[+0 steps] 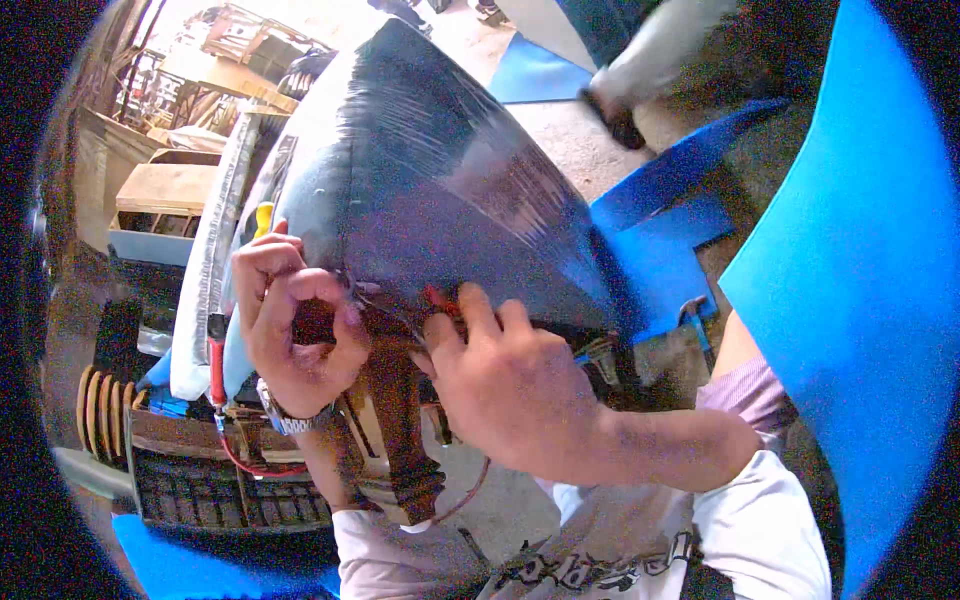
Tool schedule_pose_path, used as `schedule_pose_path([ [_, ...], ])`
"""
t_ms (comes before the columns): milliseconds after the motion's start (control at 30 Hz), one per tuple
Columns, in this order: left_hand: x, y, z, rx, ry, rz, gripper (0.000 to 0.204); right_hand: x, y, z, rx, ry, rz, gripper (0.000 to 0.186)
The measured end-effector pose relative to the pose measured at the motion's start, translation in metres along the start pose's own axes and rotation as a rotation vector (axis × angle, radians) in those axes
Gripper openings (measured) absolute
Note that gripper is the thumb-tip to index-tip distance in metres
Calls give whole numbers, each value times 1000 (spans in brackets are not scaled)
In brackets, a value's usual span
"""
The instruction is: The person removes fabric and staples from an armchair frame using a screwdriver, pliers, and a hammer. Then, the person secures the fabric to the frame using a pneumatic staple gun.
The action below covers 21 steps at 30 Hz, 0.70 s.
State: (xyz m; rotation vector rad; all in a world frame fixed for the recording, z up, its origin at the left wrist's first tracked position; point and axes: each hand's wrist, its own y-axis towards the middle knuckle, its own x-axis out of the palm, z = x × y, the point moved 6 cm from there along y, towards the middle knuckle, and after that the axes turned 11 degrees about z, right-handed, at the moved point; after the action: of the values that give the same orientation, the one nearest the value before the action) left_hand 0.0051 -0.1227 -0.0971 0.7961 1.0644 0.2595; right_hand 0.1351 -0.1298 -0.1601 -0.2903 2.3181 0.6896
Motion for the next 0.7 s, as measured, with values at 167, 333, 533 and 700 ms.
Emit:
schedule_pose_path([
  [167,1,1,1,5,9,3,19,22,-2,8,31,573,-19,27],
  [333,5,0,0,-3,6,25,18,64,-25,23,652,1827,-769,35],
  [533,0,4,9,-43,-33,50,20,4,-7,40,83,498,-92,29],
  [700,9,21,14,1,57,-290,35,-2,9,45,19,692,-219,25],
])
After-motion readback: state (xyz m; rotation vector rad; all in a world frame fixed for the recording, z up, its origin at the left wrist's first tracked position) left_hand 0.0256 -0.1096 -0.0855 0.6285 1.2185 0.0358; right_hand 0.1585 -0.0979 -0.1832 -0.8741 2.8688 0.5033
